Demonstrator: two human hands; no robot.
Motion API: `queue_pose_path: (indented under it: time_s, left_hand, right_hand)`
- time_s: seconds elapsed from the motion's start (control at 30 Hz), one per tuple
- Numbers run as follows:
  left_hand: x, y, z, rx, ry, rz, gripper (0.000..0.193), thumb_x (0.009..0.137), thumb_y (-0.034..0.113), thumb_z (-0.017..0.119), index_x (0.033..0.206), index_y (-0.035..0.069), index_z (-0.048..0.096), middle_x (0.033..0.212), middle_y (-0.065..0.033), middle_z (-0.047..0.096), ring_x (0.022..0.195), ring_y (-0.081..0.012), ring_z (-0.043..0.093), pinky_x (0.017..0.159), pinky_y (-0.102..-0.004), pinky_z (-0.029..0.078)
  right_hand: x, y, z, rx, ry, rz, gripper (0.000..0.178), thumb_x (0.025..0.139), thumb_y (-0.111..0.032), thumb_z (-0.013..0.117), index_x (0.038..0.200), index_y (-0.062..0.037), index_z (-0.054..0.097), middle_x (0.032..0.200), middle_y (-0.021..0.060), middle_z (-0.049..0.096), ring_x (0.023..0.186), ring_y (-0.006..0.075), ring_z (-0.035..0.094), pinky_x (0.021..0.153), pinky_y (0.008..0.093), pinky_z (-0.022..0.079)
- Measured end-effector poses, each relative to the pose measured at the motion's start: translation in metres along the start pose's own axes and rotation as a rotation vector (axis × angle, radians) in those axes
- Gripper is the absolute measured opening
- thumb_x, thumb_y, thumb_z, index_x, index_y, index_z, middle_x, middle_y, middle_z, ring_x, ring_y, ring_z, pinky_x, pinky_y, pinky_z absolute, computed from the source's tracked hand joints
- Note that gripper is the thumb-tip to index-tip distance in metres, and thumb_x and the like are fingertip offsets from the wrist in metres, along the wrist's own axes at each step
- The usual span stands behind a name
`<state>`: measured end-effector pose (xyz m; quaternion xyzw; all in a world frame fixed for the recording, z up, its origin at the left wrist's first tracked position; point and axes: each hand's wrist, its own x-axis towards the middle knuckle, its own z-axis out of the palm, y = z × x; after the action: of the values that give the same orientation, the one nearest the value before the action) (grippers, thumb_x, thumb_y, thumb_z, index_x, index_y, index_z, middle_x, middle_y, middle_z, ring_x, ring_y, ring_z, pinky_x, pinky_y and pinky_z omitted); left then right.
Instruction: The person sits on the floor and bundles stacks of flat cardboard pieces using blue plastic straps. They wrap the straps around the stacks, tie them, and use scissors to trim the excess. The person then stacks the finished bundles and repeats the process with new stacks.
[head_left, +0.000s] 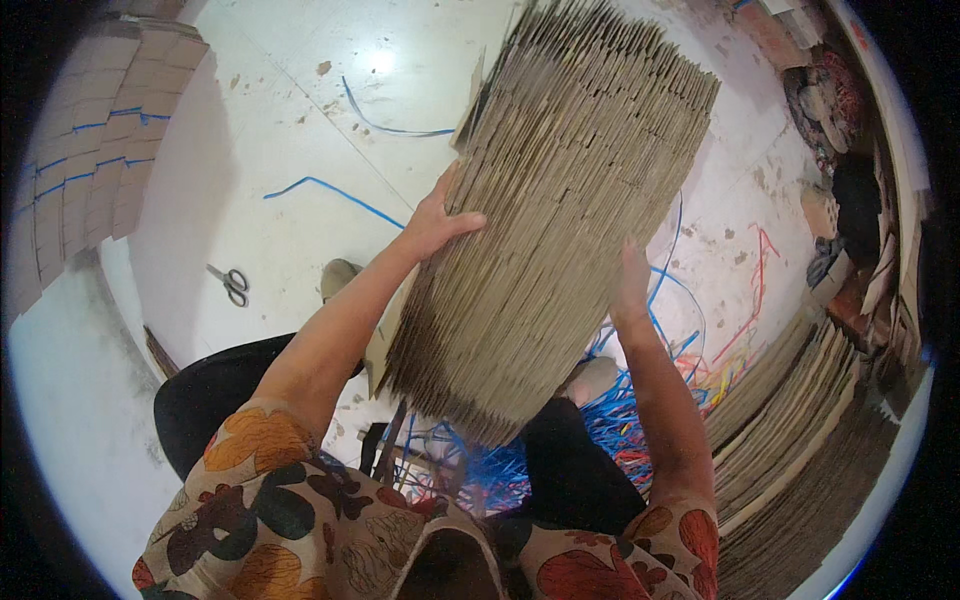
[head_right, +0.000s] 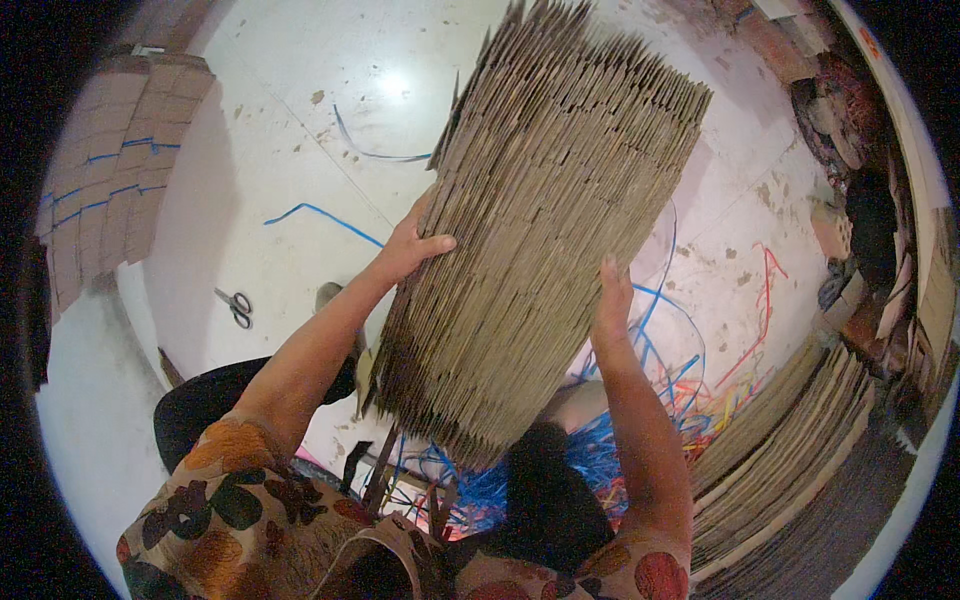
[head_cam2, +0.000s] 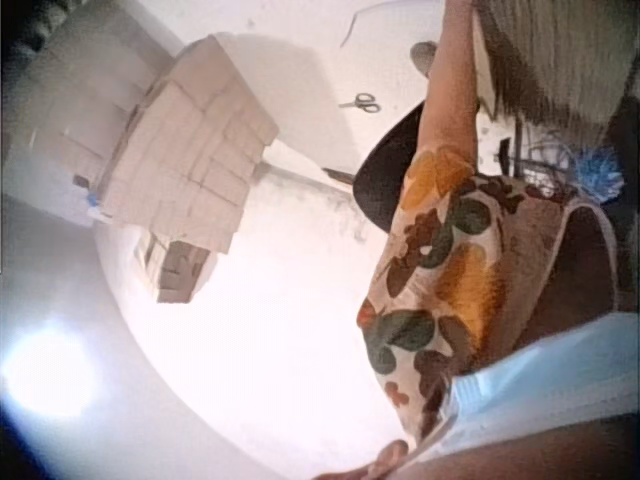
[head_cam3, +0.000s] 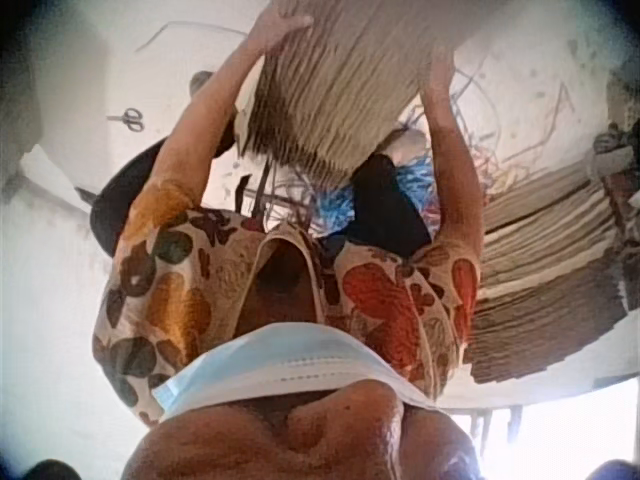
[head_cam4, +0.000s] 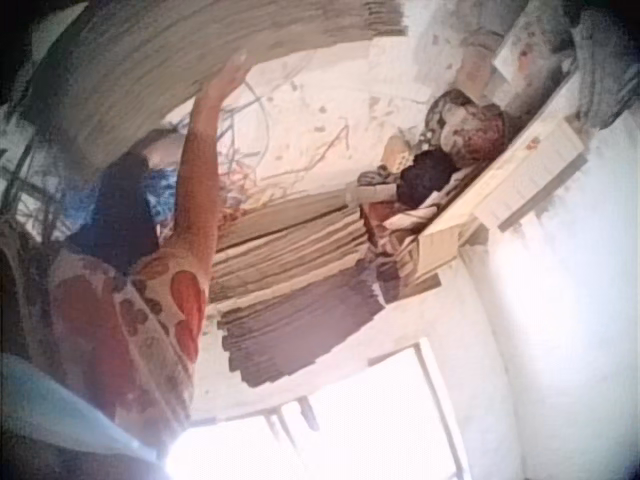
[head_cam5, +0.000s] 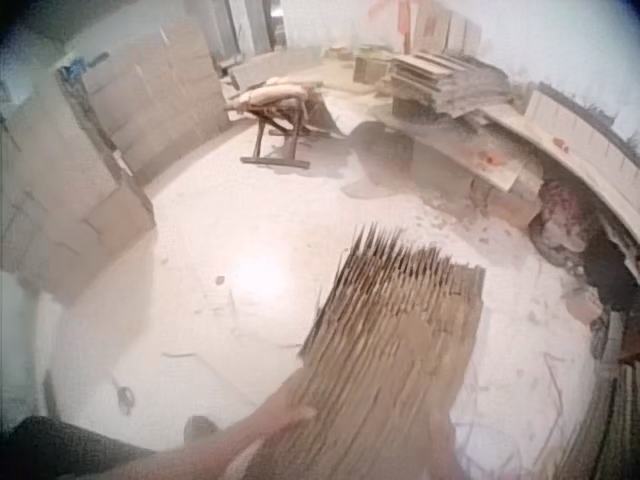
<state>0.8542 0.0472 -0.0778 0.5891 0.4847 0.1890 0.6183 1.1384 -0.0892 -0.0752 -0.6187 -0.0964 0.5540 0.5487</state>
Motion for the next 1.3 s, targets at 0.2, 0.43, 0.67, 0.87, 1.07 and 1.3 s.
queue_pose_path:
  time_s: [0.2, 0.43, 0.67, 0.87, 1.07, 1.3]
  left_hand:
    - [0.019, -0.007, -0.018, 0.006, -0.157, -0.003, 0.106, 0.062, 0.039, 0.075, 0.138, -0.003, 0.015, 0.134, -0.0207, 0.036, 0.125, -0.0282, 0.035, 0.104, -0.0331, 0.025]
    - [0.004, 0.021, -0.01, 0.073, -0.205, -0.025, 0.114, 0.057, 0.037, 0.079, 0.138, -0.003, 0.009, 0.14, -0.0193, 0.026, 0.13, -0.0277, 0.024, 0.107, -0.0348, 0.018]
    - [-0.023, 0.011, -0.024, 0.023, -0.174, -0.06, 0.121, 0.054, 0.037, 0.08, 0.138, -0.004, 0.003, 0.143, -0.0209, 0.014, 0.134, -0.0269, 0.013, 0.108, -0.0344, 0.013]
    - [-0.015, -0.008, -0.028, 0.07, -0.139, -0.115, 0.125, 0.052, 0.039, 0.081, 0.138, -0.005, 0.0, 0.142, -0.0249, 0.015, 0.133, -0.0328, 0.015, 0.108, -0.0372, 0.015]
    - [0.003, 0.038, -0.025, -0.11, -0.057, -0.218, 0.129, 0.053, 0.041, 0.08, 0.134, -0.01, -0.007, 0.138, -0.0306, 0.018, 0.131, -0.0354, 0.019, 0.107, -0.0383, 0.017]
    - [0.021, 0.013, -0.021, -0.025, -0.157, -0.223, 0.1, 0.058, 0.031, 0.078, 0.134, -0.003, 0.022, 0.126, -0.0188, 0.044, 0.119, -0.0263, 0.04, 0.101, -0.0341, 0.029]
  right_hand:
    - [0.015, -0.022, 0.004, -1.134, 0.404, -0.548, 0.073, 0.08, -0.033, 0.06, 0.131, 0.0057, 0.026, 0.136, 0.0226, 0.03, 0.127, 0.0332, 0.028, 0.104, 0.0388, 0.022]
    - [0.003, -0.078, 0.164, -1.504, -0.205, -1.063, 0.075, 0.08, -0.048, 0.052, 0.136, -0.0059, 0.025, 0.142, 0.0154, 0.021, 0.134, 0.027, 0.013, 0.104, 0.0565, 0.007]
    - [0.027, -0.025, 0.184, -1.642, -0.386, -0.97, 0.069, 0.085, -0.05, 0.041, 0.137, -0.0073, 0.024, 0.143, 0.0127, 0.02, 0.135, 0.0246, 0.011, 0.104, 0.0582, 0.003]
    - [0.013, -0.052, 0.194, -1.584, -0.497, -0.739, 0.073, 0.081, -0.043, 0.054, 0.136, -0.0052, 0.026, 0.143, 0.0158, 0.02, 0.133, 0.0289, 0.015, 0.106, 0.0506, 0.009]
    - [0.009, -0.032, -0.037, -1.005, 0.593, -0.632, 0.074, 0.072, -0.032, 0.068, 0.128, 0.0019, 0.034, 0.128, 0.0199, 0.041, 0.122, 0.0318, 0.035, 0.1, 0.0433, 0.028]
    - [-0.017, -0.035, 0.01, -0.335, -0.025, 0.015, 0.06, 0.073, -0.026, 0.067, 0.122, -0.0019, 0.043, 0.109, 0.011, 0.056, 0.096, 0.0231, 0.055, 0.078, 0.0354, 0.045]
